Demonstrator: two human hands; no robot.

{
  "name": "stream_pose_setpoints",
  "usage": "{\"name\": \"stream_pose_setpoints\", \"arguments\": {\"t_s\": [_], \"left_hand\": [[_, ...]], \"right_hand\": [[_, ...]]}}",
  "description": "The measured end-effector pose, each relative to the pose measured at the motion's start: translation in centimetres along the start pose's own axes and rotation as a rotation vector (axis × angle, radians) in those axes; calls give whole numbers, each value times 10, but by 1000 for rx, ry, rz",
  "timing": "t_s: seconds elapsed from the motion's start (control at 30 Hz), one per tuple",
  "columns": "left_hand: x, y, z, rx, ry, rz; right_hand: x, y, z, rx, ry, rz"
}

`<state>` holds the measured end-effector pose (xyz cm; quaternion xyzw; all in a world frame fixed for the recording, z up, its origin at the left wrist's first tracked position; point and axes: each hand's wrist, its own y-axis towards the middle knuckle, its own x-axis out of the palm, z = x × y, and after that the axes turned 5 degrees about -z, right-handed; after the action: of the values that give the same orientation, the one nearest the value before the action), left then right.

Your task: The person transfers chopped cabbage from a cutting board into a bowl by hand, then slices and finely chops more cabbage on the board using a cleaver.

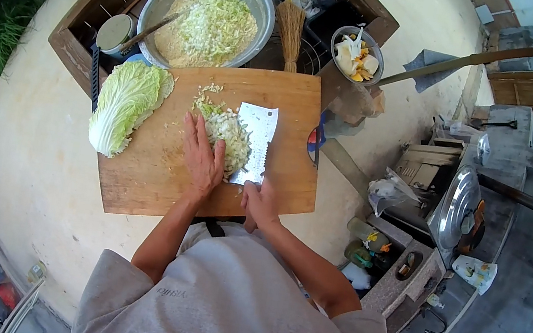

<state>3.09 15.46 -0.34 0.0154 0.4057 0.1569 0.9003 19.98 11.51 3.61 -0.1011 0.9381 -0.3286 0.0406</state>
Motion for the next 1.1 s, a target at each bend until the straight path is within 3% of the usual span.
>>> {"name": "stream_pose_setpoints", "arguments": {"t_s": [0.63,0.87,0.97,1.07,1.1], "left_hand": [[13,96,-14,2,-311,142],[24,218,-54,-147,-517,153],[33,284,-88,-322,-928,112],[18,310,-93,-242,-1009,95],[17,313,-89,-166,-788,65]], "right_hand": [[39,85,-48,-98,16,-145],[73,187,-125,-184,73,-169],[88,228,-171,-235,-56,-117],[93,243,-209,-293,-202,-61],[91,245,-218,-308,-227,-63]]}}
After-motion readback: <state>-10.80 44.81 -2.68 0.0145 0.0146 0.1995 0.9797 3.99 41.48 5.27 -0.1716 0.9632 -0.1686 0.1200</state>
